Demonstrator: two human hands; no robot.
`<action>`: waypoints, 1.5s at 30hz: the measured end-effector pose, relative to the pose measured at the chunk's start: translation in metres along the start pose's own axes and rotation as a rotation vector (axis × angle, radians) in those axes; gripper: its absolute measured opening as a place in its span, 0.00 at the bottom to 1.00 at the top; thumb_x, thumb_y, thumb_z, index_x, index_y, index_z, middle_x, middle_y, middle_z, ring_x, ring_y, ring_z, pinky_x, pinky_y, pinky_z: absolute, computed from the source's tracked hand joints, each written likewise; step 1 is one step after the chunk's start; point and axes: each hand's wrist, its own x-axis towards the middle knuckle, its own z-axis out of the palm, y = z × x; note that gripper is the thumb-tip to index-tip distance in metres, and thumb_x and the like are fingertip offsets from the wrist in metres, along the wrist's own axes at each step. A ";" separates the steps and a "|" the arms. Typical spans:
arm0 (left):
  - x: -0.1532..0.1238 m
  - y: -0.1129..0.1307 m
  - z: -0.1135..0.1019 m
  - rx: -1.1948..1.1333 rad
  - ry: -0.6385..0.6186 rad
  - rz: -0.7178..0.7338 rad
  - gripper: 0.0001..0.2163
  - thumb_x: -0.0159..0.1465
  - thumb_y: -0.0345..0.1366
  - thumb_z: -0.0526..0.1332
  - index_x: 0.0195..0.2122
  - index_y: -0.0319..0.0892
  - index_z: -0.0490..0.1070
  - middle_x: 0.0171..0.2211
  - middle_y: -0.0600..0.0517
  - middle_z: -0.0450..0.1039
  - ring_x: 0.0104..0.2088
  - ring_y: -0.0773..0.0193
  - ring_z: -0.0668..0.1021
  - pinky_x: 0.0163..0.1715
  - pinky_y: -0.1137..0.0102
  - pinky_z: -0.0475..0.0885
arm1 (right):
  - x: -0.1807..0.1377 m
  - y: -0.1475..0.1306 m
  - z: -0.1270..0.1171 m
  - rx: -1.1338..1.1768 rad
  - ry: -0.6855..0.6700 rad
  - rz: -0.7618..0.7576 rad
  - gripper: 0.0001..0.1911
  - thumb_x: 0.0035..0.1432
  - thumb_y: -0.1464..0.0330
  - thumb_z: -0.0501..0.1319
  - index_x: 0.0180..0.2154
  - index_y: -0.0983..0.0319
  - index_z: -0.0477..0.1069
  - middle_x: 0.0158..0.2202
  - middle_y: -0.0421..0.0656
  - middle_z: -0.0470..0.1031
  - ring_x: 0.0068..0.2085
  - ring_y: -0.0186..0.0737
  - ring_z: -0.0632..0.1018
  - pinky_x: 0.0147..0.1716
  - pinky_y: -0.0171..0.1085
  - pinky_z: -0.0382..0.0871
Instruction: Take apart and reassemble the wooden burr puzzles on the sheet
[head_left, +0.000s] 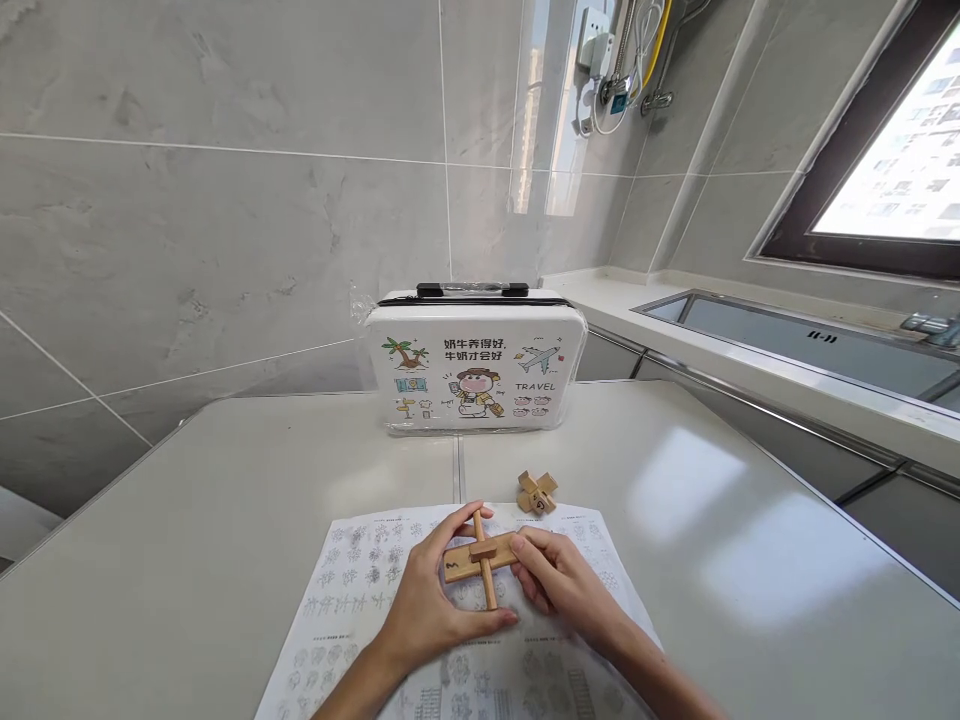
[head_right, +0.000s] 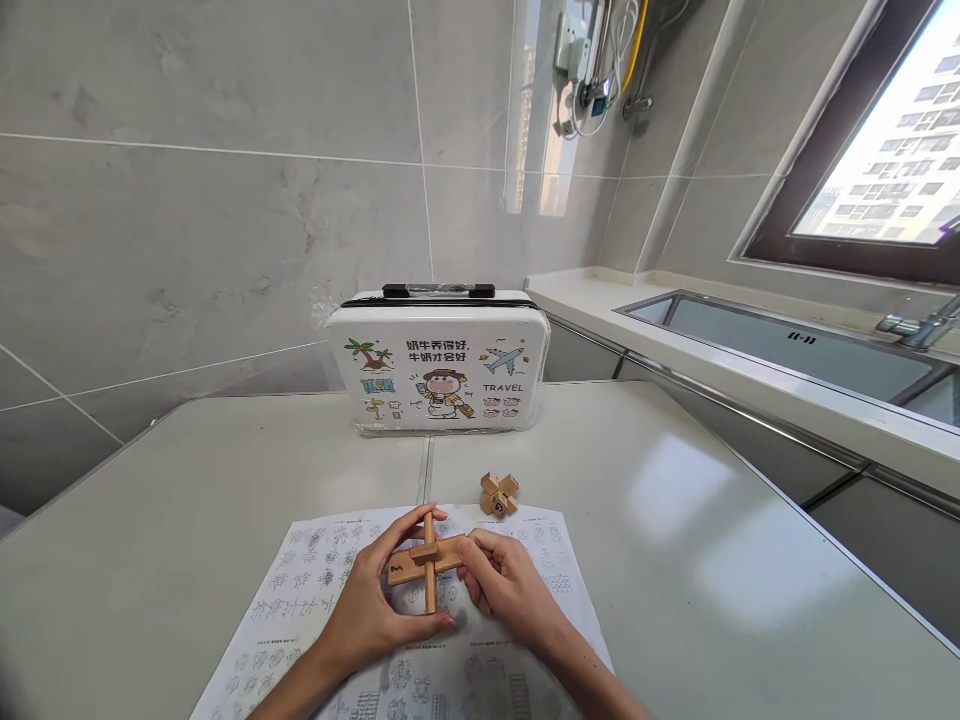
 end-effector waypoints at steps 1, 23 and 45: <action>0.000 0.000 0.001 0.012 0.007 0.006 0.48 0.44 0.42 0.83 0.67 0.54 0.66 0.63 0.46 0.74 0.59 0.45 0.78 0.63 0.52 0.71 | 0.000 0.000 0.001 0.006 0.001 -0.001 0.31 0.67 0.41 0.57 0.26 0.59 0.63 0.20 0.34 0.63 0.20 0.31 0.61 0.22 0.34 0.53; 0.004 0.011 -0.006 -0.173 0.067 0.005 0.12 0.55 0.45 0.78 0.30 0.43 0.84 0.76 0.45 0.54 0.29 0.67 0.82 0.38 0.64 0.82 | 0.009 0.014 0.007 0.300 0.105 0.085 0.32 0.59 0.38 0.65 0.29 0.62 0.70 0.20 0.34 0.67 0.15 0.26 0.60 0.14 0.30 0.46; 0.019 -0.024 -0.046 0.691 0.228 -0.066 0.18 0.77 0.46 0.48 0.37 0.48 0.74 0.33 0.54 0.83 0.33 0.57 0.82 0.35 0.67 0.70 | 0.012 0.013 0.001 0.672 0.063 0.115 0.22 0.61 0.50 0.68 0.36 0.64 0.73 0.34 0.46 0.79 0.21 0.31 0.73 0.13 0.28 0.53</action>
